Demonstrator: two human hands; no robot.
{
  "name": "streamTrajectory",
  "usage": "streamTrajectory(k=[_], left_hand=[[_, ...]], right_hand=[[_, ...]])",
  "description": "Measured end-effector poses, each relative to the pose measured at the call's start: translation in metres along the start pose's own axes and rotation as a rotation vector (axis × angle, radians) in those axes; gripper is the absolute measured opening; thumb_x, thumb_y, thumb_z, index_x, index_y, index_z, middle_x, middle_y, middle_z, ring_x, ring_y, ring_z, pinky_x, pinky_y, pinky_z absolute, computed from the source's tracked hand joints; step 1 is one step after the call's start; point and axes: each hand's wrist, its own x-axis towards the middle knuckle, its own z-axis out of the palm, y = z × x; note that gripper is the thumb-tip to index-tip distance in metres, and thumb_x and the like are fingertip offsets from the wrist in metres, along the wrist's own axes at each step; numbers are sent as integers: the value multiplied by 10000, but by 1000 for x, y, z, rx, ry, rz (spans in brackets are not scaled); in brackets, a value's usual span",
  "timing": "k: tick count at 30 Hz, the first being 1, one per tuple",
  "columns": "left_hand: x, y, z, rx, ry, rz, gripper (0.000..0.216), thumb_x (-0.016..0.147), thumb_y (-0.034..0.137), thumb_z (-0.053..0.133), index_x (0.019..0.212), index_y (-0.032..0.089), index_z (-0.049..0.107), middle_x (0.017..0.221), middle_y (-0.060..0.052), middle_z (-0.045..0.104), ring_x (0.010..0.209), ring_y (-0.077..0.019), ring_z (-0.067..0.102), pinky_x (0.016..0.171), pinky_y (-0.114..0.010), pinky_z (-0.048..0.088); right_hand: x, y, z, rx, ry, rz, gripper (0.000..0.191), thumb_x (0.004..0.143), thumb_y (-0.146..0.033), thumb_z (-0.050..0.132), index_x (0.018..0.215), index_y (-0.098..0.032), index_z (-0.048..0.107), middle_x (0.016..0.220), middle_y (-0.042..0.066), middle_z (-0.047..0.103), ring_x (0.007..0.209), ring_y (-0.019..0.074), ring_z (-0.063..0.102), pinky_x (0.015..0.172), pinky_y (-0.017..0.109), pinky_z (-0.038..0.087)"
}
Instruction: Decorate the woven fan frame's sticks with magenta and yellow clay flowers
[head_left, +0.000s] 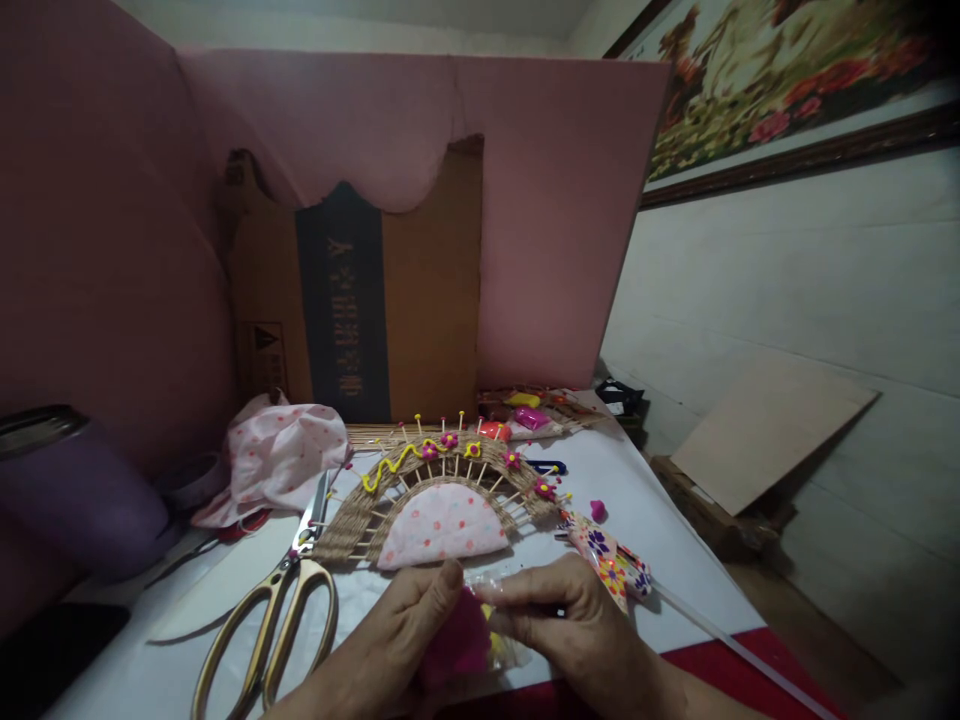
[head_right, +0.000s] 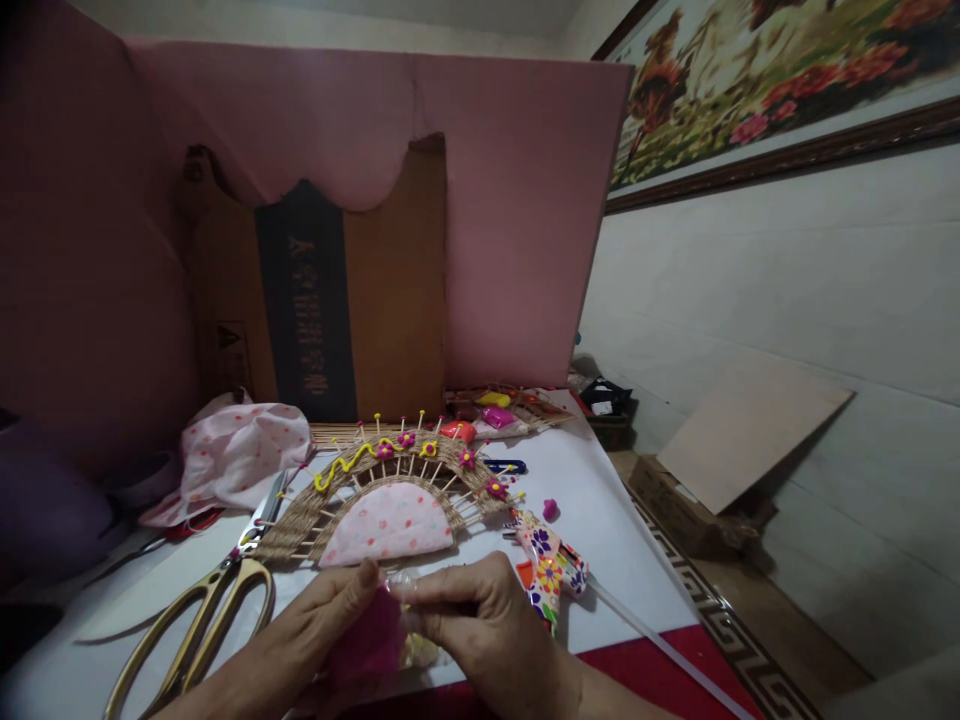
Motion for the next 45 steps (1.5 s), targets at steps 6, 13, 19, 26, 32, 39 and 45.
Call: streamTrajectory(k=[6,13,19,26,32,39,45], left_hand=[[1,0,-3,39,-59,50,561,729,713,384,861,178,486,607,36,539,443,-75,410,416,-194,263],[-2,1,1,-51,-75,99,478,789,644,387,772,171,454,504,67,468,385,-50,339,384,-176,223],[8,0,2,-143,-21,69,532,678,698,497,703,167,498,476,63,455,350,-46,313,335,-170,194],[7,2,6,-169,7,84,523,673,686,519,691,163,506,470,53,469,348,-46,325,323,-159,200],[4,2,8,-218,6,142,492,700,656,521,679,165,490,465,68,447,346,-41,306,325,-161,198],[8,4,10,-183,-11,138,539,637,701,539,562,176,437,400,86,366,315,-32,246,301,-165,157],[6,5,12,-255,42,156,488,685,620,574,578,154,473,414,64,442,304,-21,283,310,-148,161]], right_hand=[[0,-3,0,-31,-14,7,260,781,-239,649,1037,-264,688,792,2,732,733,163,654,699,248,518],[-1,-3,-1,-262,-19,-159,167,769,-159,605,831,-146,759,565,17,640,490,93,507,489,189,391],[-1,-7,-2,-261,-29,-121,175,771,-186,604,869,-152,746,589,-9,604,492,85,442,493,192,367],[-5,-5,-4,-479,-115,-203,215,797,-191,555,927,-139,718,564,3,587,471,91,427,477,208,339],[-11,0,3,-632,56,-315,239,810,-255,546,974,-155,688,505,5,573,425,98,408,455,217,324],[-9,2,5,-387,0,-88,169,823,-228,516,763,-133,643,511,-49,431,462,69,344,453,194,278],[-5,1,2,-301,135,-7,233,816,-332,552,778,-129,659,493,-54,398,465,78,334,451,200,285]])
